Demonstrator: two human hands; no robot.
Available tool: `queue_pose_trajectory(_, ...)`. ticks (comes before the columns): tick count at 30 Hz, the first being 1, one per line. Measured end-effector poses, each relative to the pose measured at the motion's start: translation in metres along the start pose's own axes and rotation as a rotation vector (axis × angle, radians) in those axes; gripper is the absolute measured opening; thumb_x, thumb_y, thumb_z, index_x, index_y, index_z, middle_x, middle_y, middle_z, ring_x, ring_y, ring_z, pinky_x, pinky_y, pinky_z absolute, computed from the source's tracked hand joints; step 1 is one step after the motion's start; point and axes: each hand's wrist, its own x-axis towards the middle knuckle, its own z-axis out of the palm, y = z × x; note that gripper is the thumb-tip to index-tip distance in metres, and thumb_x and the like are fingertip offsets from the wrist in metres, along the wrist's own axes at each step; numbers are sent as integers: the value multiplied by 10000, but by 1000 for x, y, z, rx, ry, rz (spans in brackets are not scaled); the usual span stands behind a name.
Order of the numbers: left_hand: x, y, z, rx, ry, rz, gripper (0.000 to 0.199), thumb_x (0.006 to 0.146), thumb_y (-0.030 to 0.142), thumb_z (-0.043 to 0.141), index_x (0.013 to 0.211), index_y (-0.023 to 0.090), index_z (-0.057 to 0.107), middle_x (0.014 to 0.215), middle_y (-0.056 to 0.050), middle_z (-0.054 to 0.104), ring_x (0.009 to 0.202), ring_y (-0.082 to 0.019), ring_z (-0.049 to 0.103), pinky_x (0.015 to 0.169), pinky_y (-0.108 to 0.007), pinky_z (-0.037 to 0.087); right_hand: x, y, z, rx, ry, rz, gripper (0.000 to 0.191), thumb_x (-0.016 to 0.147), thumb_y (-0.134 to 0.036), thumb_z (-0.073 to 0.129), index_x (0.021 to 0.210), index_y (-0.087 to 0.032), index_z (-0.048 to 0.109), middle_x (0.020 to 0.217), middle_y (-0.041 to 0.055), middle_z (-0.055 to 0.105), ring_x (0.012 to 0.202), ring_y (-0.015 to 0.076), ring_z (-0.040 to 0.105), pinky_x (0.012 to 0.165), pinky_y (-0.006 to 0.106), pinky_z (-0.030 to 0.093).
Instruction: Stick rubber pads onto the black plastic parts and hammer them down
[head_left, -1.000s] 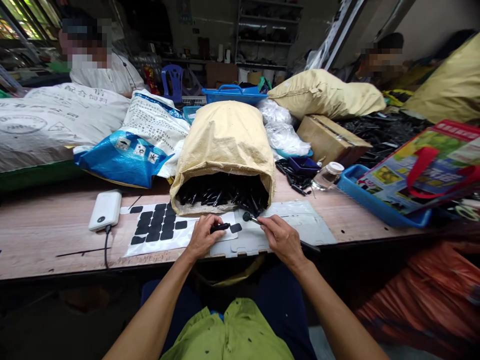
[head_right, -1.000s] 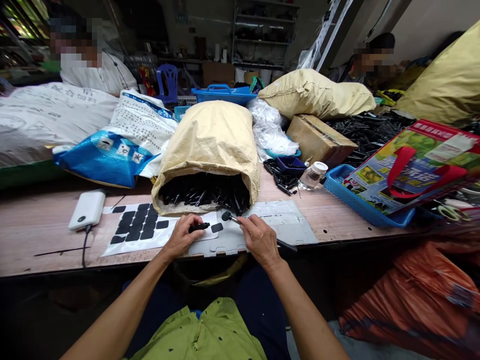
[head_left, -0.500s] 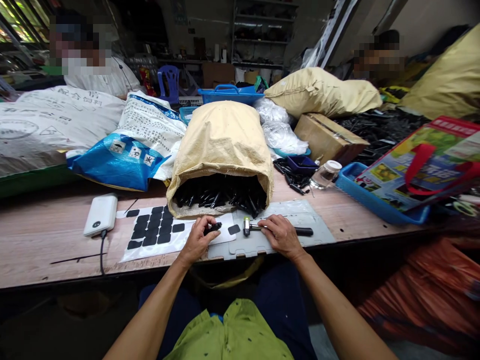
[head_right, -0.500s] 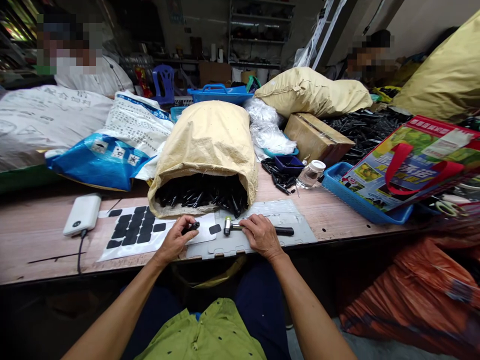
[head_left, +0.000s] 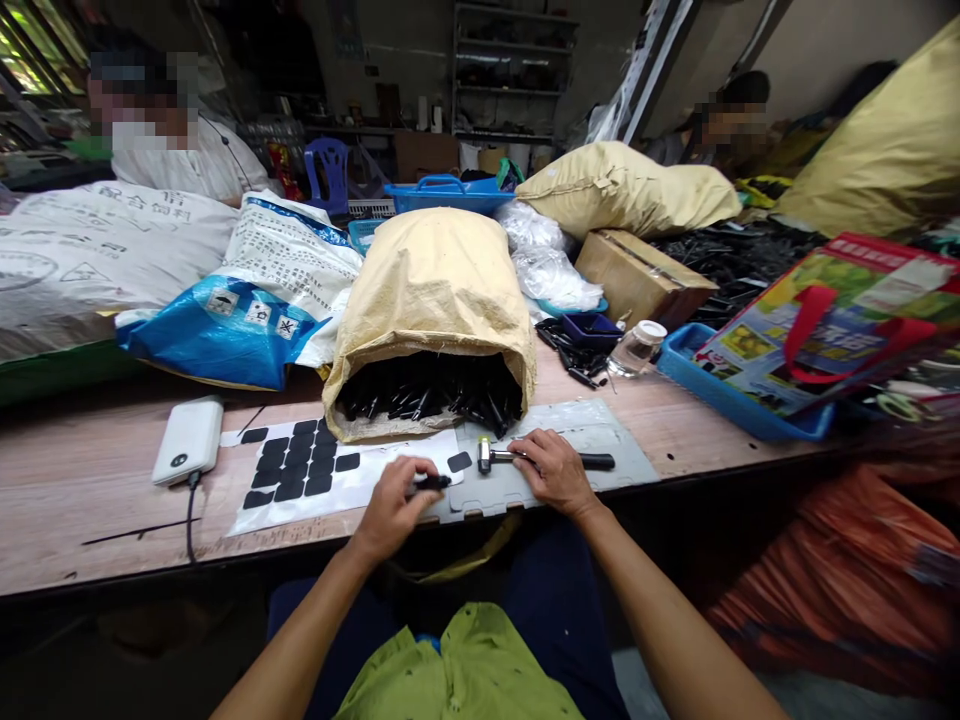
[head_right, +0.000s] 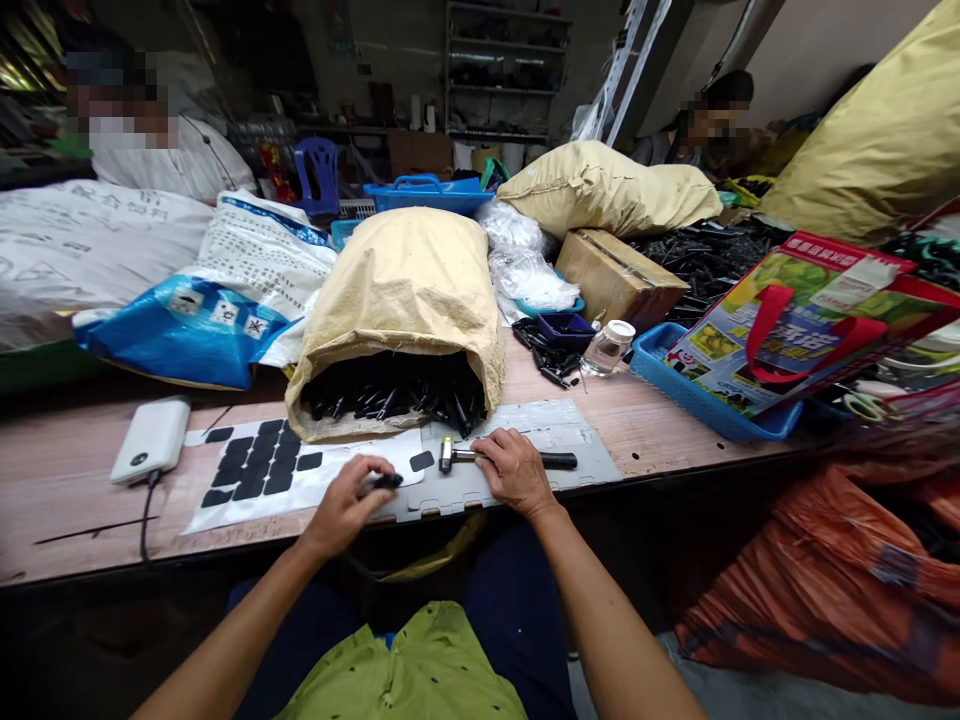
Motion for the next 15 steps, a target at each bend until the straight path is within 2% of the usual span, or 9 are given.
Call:
queue_pose_trajectory(3,-38,16,20,3,-290,43,160,922,293,595,1069,264,651,1059,-52,694,1003,-231,621,920,-350,460,0,0,0,-1,-6,-2,169,942,-235,605,1091,-235,683,982,54,637,923,216,532,835,346,417)
queue_pose_trajectory(5,-60,9,39,54,-422,-25,185,938,326,564,1092,290,660,1054,-42,719,988,-232,646,909,-341,476,0,0,0,-2,-6,0,176,942,-233,601,1099,-236,682,985,55,638,931,218,533,839,349,419)
queue_pose_trajectory(6,-68,-1,49,99,-440,-101,206,941,338,548,1107,298,663,1056,-43,729,1001,-241,657,915,-349,482,0,0,0,-1,-5,3,179,942,-232,600,1101,-237,682,985,55,637,933,219,534,841,351,421)
queue_pose_trajectory(8,-76,-27,67,211,-400,-313,269,938,352,522,1159,297,664,1098,-67,741,1072,-282,669,950,-392,485,0,0,0,5,-3,6,177,941,-232,600,1098,-238,683,985,55,637,934,219,535,843,353,424)
queue_pose_trajectory(11,-74,-66,84,320,-338,-609,328,926,347,503,1203,296,672,1166,-107,737,1148,-345,665,973,-470,481,-1,-1,0,17,0,9,171,939,-234,602,1089,-237,685,985,54,639,929,215,536,837,352,428)
queue_pose_trajectory(13,-67,-82,89,324,-330,-692,348,907,339,525,1217,295,675,1168,-121,737,1137,-361,673,979,-497,477,-1,-1,0,19,-1,11,167,940,-236,603,1085,-235,685,982,54,638,924,213,536,831,350,427)
queue_pose_trajectory(15,-62,-90,89,298,-312,-680,386,886,331,556,1255,292,664,1195,-128,726,1163,-362,660,1016,-501,459,-1,-1,-1,16,-4,14,164,942,-236,602,1082,-231,686,974,53,635,918,211,535,827,348,426)
